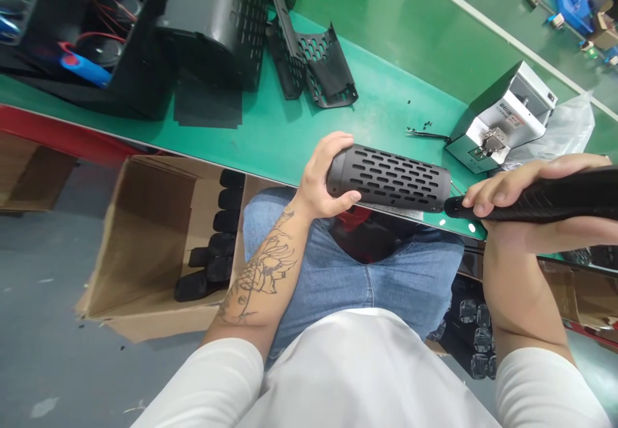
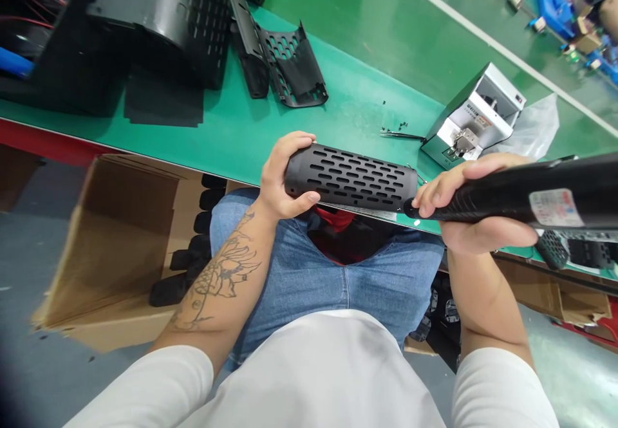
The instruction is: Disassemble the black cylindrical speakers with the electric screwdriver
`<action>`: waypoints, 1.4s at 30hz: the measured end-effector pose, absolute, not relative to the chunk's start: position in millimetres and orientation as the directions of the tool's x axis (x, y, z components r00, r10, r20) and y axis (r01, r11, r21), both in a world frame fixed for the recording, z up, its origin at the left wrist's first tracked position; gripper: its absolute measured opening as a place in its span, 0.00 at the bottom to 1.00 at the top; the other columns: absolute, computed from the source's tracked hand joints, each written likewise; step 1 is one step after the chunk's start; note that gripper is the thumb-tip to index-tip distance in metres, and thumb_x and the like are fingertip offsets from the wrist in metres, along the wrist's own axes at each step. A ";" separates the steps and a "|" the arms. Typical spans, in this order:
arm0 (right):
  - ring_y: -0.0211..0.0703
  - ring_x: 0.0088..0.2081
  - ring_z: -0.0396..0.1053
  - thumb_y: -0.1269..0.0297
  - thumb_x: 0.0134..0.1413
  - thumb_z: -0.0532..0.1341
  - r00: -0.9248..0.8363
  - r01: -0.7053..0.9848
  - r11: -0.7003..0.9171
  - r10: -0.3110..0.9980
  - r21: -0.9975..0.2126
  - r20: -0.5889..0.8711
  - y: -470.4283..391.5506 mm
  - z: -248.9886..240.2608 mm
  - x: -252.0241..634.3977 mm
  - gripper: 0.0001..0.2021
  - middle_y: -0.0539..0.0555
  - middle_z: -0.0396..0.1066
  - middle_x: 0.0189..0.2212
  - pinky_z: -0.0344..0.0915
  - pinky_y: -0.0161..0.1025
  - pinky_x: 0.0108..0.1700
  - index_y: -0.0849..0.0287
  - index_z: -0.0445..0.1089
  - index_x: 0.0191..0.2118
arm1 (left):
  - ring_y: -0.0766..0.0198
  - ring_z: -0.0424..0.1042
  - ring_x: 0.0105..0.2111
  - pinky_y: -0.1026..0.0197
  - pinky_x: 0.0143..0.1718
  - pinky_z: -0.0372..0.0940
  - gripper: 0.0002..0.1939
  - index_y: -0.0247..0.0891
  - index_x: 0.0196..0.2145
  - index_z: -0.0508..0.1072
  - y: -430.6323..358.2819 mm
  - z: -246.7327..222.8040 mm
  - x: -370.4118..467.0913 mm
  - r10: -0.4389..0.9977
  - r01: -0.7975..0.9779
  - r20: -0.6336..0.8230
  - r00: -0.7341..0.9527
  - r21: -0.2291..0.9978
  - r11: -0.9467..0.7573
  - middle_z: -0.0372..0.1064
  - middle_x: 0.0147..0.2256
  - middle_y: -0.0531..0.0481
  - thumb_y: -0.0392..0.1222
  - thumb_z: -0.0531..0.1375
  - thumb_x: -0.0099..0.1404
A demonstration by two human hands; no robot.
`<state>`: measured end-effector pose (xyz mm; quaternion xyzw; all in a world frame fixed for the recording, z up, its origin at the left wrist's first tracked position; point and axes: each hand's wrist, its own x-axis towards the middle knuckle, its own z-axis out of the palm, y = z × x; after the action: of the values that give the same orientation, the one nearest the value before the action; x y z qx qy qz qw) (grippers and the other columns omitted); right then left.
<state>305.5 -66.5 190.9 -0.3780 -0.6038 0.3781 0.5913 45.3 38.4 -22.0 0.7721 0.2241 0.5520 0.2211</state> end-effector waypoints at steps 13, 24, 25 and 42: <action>0.35 0.31 0.72 0.43 0.74 0.65 -0.230 -0.100 0.484 0.839 -0.869 0.493 -55.2 164.7 320.0 0.19 0.52 0.66 0.31 0.76 0.35 0.35 0.55 0.76 0.52 | 0.37 0.74 0.66 0.27 0.67 0.75 0.42 0.48 0.75 0.63 37.3 -18.1 45.0 0.607 0.106 0.732 0.311 0.608 -0.787 0.73 0.65 0.37 0.69 0.64 0.72; 0.33 0.24 0.66 0.49 0.81 0.54 -0.367 -0.236 0.672 0.607 -0.702 0.705 -32.9 147.0 316.5 0.20 0.51 0.59 0.26 0.70 0.31 0.28 0.63 0.71 0.52 | 0.38 0.75 0.65 0.30 0.66 0.76 0.42 0.52 0.75 0.63 38.0 -19.8 46.7 0.602 0.098 0.746 0.285 0.602 -0.792 0.74 0.64 0.38 0.67 0.65 0.70; 0.33 0.24 0.66 0.48 0.81 0.55 -0.347 -0.223 0.662 0.632 -0.716 0.693 -38.2 147.9 314.5 0.20 0.51 0.60 0.26 0.70 0.31 0.28 0.63 0.70 0.51 | 0.38 0.75 0.65 0.30 0.66 0.75 0.43 0.52 0.75 0.63 37.8 -19.8 46.7 0.596 0.099 0.749 0.288 0.596 -0.797 0.74 0.63 0.37 0.68 0.65 0.70; 0.28 0.30 0.70 0.44 0.83 0.47 0.402 0.484 0.503 0.599 -0.716 0.692 17.2 174.4 392.8 0.23 0.45 0.62 0.28 0.68 0.26 0.34 0.65 0.52 0.50 | 0.35 0.75 0.67 0.31 0.69 0.71 0.48 0.44 0.75 0.61 32.3 -34.1 55.0 0.593 0.183 0.774 0.222 0.564 -0.805 0.72 0.66 0.31 0.76 0.63 0.70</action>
<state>392.8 17.2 174.4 -0.4967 -0.5450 0.0427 0.6741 55.0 32.3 -34.1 0.7607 0.2551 0.5691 0.1801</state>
